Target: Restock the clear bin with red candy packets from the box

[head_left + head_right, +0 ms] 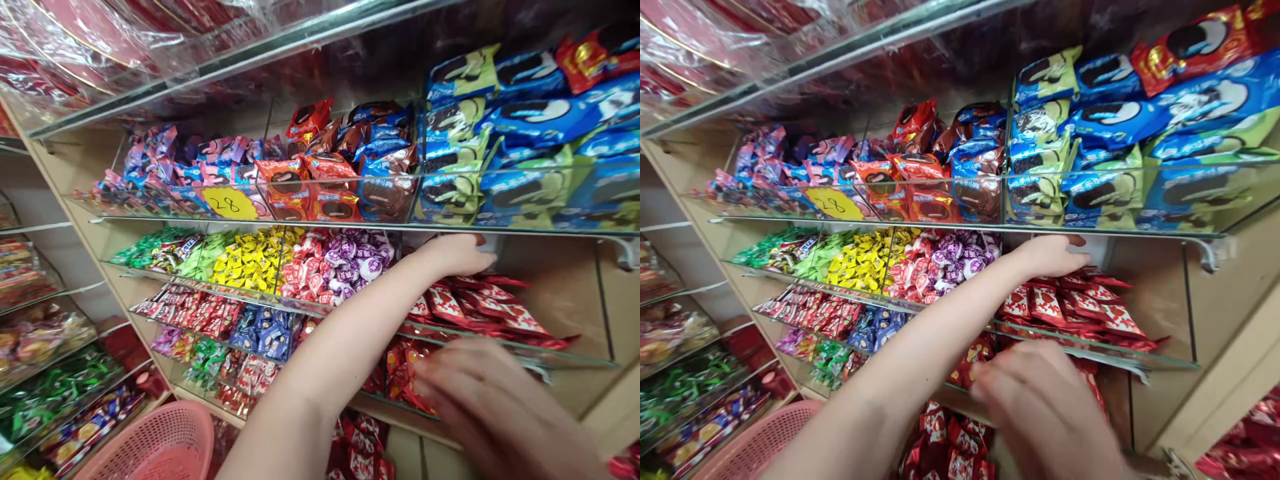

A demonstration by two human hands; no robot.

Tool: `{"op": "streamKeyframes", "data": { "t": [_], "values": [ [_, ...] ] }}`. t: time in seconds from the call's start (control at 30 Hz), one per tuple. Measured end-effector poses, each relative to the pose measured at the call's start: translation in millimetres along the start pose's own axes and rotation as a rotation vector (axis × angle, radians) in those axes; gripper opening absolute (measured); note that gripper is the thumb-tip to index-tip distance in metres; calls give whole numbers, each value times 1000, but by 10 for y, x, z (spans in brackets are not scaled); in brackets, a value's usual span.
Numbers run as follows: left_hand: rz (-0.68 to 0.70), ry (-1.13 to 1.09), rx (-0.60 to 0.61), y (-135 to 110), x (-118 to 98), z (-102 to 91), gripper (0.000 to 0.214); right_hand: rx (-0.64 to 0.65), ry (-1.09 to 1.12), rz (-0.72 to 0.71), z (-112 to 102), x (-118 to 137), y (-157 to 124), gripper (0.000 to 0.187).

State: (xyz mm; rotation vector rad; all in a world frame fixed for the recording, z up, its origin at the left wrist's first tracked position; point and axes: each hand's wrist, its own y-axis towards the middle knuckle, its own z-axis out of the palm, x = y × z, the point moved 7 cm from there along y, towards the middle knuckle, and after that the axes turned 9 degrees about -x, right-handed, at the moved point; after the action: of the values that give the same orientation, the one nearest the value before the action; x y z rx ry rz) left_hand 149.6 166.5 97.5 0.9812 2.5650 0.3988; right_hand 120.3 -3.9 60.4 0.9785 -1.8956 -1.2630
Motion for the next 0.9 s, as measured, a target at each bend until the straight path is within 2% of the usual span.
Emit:
{"op": "streamKeyframes", "data": {
  "t": [0.1,0.23,0.37,0.43,0.5,0.63,0.73,0.83,0.9],
  "values": [
    [16,-25,9,9,-15,39,43,-19,63,-106,233,315,-14,24],
    [56,-40,46,8,-20,103,45,-2,39,-110,433,344,-32,17],
    [97,-44,59,-1,-51,138,46,22,-15,-236,481,427,-36,12],
    [120,-44,60,-17,-82,146,46,12,20,-206,428,430,-17,8],
    [140,-38,58,-34,-111,144,45,33,151,-27,361,342,-10,8],
    [193,-23,38,-67,-164,110,43,151,511,619,327,15,-246,9],
    [240,-10,-8,-133,-199,40,40,129,790,1014,299,-124,-527,17],
    [321,-29,-65,-298,-256,-43,35,28,1005,1263,218,-200,-739,20],
    [396,-56,-103,-460,-298,-89,32,-44,1075,1352,120,-249,-846,19]
  ]
}}
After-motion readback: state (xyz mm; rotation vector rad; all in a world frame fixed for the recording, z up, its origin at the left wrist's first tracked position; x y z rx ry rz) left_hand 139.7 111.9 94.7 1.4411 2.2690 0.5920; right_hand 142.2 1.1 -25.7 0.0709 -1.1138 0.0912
